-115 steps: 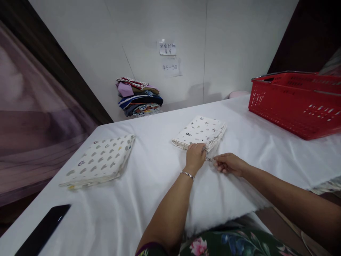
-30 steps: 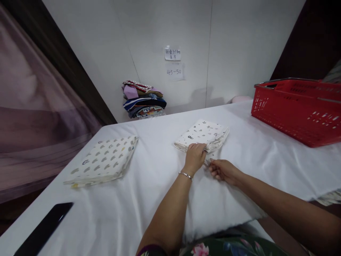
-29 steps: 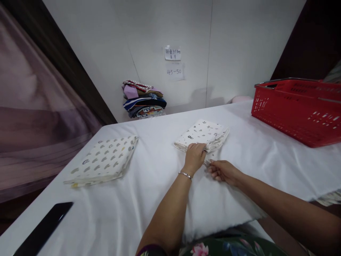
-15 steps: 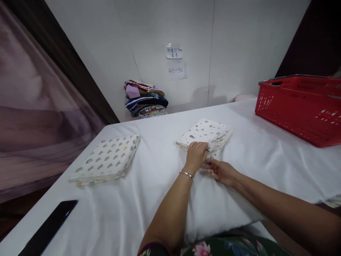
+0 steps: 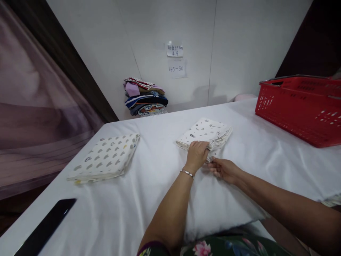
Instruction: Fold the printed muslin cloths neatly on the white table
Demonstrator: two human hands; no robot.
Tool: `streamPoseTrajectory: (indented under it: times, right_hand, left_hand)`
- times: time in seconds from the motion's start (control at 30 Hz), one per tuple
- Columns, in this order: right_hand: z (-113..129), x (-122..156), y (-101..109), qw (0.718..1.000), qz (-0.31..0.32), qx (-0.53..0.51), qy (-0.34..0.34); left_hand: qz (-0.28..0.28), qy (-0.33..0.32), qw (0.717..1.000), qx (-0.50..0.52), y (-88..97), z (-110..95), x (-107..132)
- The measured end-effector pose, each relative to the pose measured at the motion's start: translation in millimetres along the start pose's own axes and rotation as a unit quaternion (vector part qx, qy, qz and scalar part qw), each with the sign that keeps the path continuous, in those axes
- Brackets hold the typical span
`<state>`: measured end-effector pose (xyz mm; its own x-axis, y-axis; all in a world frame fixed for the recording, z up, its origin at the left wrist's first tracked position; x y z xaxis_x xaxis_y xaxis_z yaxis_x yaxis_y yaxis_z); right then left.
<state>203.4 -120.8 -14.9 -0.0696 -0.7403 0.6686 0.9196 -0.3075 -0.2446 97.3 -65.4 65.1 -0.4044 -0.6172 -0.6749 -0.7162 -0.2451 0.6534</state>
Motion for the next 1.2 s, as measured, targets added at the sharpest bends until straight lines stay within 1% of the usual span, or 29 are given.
streamPoseTrajectory:
  times: [0.1,0.2,0.33,0.47,0.63,0.73,0.87,0.97,1.07,1.2]
  right_hand:
    - [-1,-3,-9,0.999,0.008,-0.018,-0.026]
    - [-1,-4,-15,0.999,0.012,-0.016,-0.041]
    - [-2,-1,-12,0.999,0.013,-0.018,-0.041]
    - [3,3,-9,0.999,0.042,-0.029,0.0]
    - [19,5,-10,0.997,0.045,-0.028,0.055]
    - [24,6,-11,0.995,0.059,-0.024,0.071]
    - [25,5,-7,0.994,0.069,0.006,0.088]
    - [22,4,-4,0.994,0.068,0.02,0.079]
    - [20,4,-2,0.995,0.072,0.01,0.061]
    - [22,7,-6,0.991,0.128,-0.012,0.045]
  left_hand:
    - [-0.004,0.001,1.0,0.0,0.5,0,0]
    - [-0.008,-0.004,1.0,-0.002,1.7,-1,0]
    - [-0.012,-0.007,1.0,-0.004,3.0,-2,0]
    - [-0.005,-0.009,1.0,-0.004,2.1,-3,-1]
    - [-0.002,-0.01,1.0,-0.001,2.1,-5,-1]
    - [-0.002,-0.014,1.0,-0.001,3.5,-7,-1]
    - [0.01,-0.015,1.0,-0.009,3.7,-8,-2]
    - [0.019,-0.018,1.0,-0.017,2.6,-8,-1]
    - [0.04,-0.023,0.999,-0.026,-1.4,-8,1]
    - [0.062,-0.007,0.998,-0.028,-6.2,-5,3]
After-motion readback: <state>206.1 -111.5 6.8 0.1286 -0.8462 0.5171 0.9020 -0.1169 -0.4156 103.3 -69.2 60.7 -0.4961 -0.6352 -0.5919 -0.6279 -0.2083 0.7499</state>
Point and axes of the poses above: each hand's wrist, its own x-axis away from the middle knuckle, its own y-axis out of the back of the hand, z = x × y, the point moved 6 cm from there along -x, towards the middle knuckle, and after that the axes turned 6 degrees about -z, right-handed, at the moved point
